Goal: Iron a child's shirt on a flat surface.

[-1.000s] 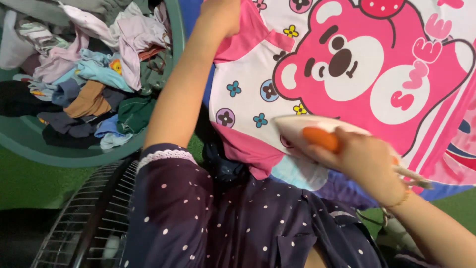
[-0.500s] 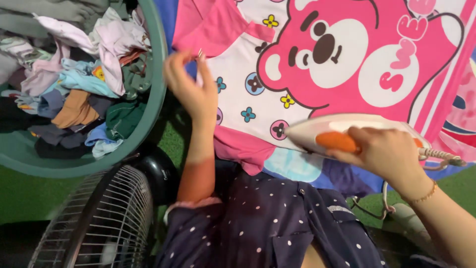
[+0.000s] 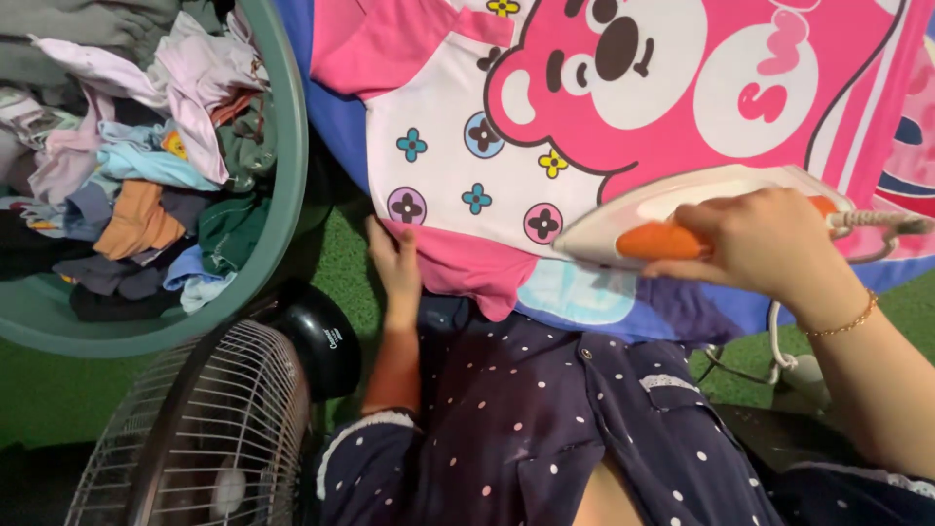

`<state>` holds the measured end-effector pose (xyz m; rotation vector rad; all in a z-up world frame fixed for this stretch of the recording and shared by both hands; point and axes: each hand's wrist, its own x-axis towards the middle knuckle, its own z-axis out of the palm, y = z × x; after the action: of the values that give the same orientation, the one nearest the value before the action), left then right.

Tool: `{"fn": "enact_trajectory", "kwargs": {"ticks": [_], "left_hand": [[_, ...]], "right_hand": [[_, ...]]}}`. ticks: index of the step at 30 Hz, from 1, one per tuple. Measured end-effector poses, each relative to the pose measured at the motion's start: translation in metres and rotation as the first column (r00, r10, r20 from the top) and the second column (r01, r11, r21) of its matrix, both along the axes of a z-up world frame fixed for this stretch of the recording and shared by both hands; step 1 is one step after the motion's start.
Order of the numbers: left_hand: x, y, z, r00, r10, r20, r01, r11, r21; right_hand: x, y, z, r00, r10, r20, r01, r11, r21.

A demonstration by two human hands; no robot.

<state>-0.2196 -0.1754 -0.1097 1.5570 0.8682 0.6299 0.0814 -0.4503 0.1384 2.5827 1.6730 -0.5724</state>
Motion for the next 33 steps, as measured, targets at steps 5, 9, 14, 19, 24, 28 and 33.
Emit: {"fn": "enact_trajectory", "kwargs": {"ticks": [5, 9, 14, 19, 24, 28, 33], "left_hand": [[-0.018, 0.051, 0.026, 0.823, -0.567, -0.047, 0.502, 0.762, -0.409], [-0.045, 0.084, 0.033, 0.513, -0.852, -0.104, 0.580, 0.433, -0.690], [-0.029, 0.085, 0.064, 0.502, -0.865, 0.019, 0.744, 0.421, -0.519], [-0.033, 0.089, 0.057, 0.457, -0.890, -0.001, 0.752, 0.387, -0.534], [-0.022, 0.090, 0.071, 0.398, -0.917, 0.017, 0.725, 0.303, -0.618], [-0.027, 0.091, 0.062, 0.381, -0.923, 0.053, 0.748, 0.274, -0.605], [-0.021, 0.093, 0.072, 0.371, -0.912, 0.177, 0.740, 0.175, -0.650]], "right_hand": [[-0.011, 0.000, -0.011, 0.983, -0.090, 0.161, 0.081, 0.995, 0.060], [-0.016, 0.012, -0.022, 0.961, -0.192, 0.198, 0.174, 0.979, 0.106], [-0.025, 0.067, -0.021, 0.995, 0.008, 0.099, -0.029, 0.976, 0.217], [-0.041, 0.139, -0.032, 0.968, -0.183, 0.170, 0.145, 0.965, 0.218], [-0.060, 0.196, -0.014, 0.984, 0.154, 0.085, -0.169, 0.965, 0.201], [-0.074, 0.223, -0.042, 0.999, -0.031, 0.032, 0.020, 0.950, 0.312], [-0.069, 0.234, -0.029, 0.997, -0.075, -0.026, 0.078, 0.985, 0.154]]}}
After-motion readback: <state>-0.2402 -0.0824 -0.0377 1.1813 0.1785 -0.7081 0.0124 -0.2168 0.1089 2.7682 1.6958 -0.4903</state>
